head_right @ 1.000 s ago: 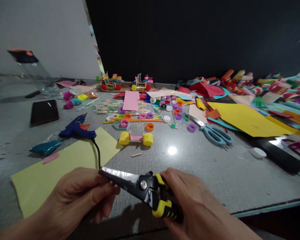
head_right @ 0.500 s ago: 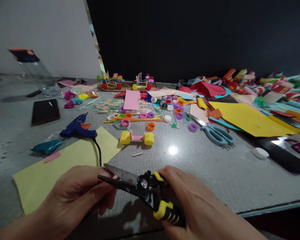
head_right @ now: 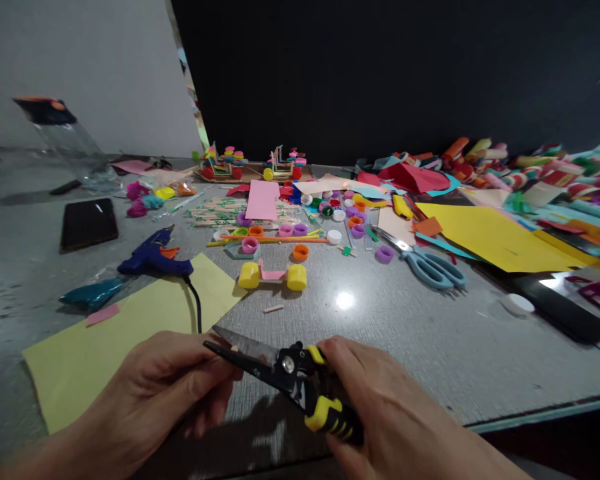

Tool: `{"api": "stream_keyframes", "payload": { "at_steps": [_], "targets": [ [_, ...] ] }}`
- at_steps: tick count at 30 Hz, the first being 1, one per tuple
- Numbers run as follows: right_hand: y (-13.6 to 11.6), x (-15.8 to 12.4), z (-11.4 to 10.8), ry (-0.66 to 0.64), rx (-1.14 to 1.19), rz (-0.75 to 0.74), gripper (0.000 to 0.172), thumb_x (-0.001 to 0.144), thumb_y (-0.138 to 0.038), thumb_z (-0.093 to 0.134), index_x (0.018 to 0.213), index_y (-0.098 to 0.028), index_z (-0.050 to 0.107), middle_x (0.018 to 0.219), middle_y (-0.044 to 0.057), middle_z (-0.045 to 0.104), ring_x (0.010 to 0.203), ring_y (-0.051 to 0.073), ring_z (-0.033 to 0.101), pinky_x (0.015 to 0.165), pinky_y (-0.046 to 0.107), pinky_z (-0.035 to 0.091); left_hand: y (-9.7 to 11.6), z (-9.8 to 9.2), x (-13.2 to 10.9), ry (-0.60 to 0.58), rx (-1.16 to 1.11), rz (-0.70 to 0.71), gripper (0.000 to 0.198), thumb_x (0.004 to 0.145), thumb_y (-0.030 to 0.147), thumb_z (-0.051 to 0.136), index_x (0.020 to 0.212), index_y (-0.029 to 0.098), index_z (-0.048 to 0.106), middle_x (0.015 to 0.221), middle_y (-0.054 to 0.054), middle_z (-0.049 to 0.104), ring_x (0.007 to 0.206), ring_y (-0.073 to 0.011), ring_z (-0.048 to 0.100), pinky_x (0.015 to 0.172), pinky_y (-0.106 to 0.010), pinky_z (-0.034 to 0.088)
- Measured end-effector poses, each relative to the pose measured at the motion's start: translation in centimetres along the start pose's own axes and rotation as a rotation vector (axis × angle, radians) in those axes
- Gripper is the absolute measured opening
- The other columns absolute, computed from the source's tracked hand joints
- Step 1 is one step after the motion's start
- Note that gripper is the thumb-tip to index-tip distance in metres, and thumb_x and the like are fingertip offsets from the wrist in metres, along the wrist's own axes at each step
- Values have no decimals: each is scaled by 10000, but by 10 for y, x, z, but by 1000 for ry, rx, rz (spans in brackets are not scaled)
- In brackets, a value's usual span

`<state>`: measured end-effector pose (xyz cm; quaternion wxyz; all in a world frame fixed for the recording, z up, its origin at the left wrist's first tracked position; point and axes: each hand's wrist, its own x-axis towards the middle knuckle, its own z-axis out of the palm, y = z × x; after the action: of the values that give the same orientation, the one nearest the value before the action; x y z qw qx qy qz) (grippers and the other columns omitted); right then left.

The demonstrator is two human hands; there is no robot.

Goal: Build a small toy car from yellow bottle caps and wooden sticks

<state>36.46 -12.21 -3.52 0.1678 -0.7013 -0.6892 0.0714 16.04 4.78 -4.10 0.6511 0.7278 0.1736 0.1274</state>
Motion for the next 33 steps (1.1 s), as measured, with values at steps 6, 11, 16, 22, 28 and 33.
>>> {"api": "stream_keyframes", "payload": {
  "at_steps": [6,11,16,22,28,33],
  "targets": [
    [5,3,8,-20,-43,43,195,755,-184,504,941,-210,555,928,127,728,781,283,714,584,379,597,-2,5,4,0,-144,-148,409,957,469,552,695,161,609,575,7,605,451,-59,513,411,-123,387],
    [13,-2,5,18,-30,58,243,809,-219,516,1049,-226,547,981,106,726,837,264,717,622,337,607,1,2,4,28,-102,-87,378,961,466,555,755,168,665,593,7,624,476,-64,544,430,-121,415],
    [9,-7,2,48,-30,42,324,807,-247,546,1130,-244,528,1066,97,723,919,281,717,640,318,621,0,1,3,90,-112,-17,340,953,451,584,796,178,713,601,10,626,480,-63,529,435,-127,427],
    [-1,0,2,116,-76,-46,333,754,-227,509,1086,-210,534,1019,137,734,846,289,732,595,345,624,1,2,3,108,-254,-15,247,913,442,657,862,217,741,603,23,639,487,-56,534,424,-101,402],
    [2,0,4,152,-99,-85,375,740,-191,480,1113,-194,505,960,131,746,785,265,742,572,330,619,2,6,5,114,-299,-51,319,888,472,677,762,181,708,584,15,648,464,-53,540,412,-98,410],
    [3,-3,10,160,-119,-62,237,770,-168,458,999,-213,499,861,109,739,669,233,717,491,294,577,3,8,4,96,-324,-123,385,881,493,675,699,154,658,577,0,665,451,-59,573,401,-98,419]
  ]
}}
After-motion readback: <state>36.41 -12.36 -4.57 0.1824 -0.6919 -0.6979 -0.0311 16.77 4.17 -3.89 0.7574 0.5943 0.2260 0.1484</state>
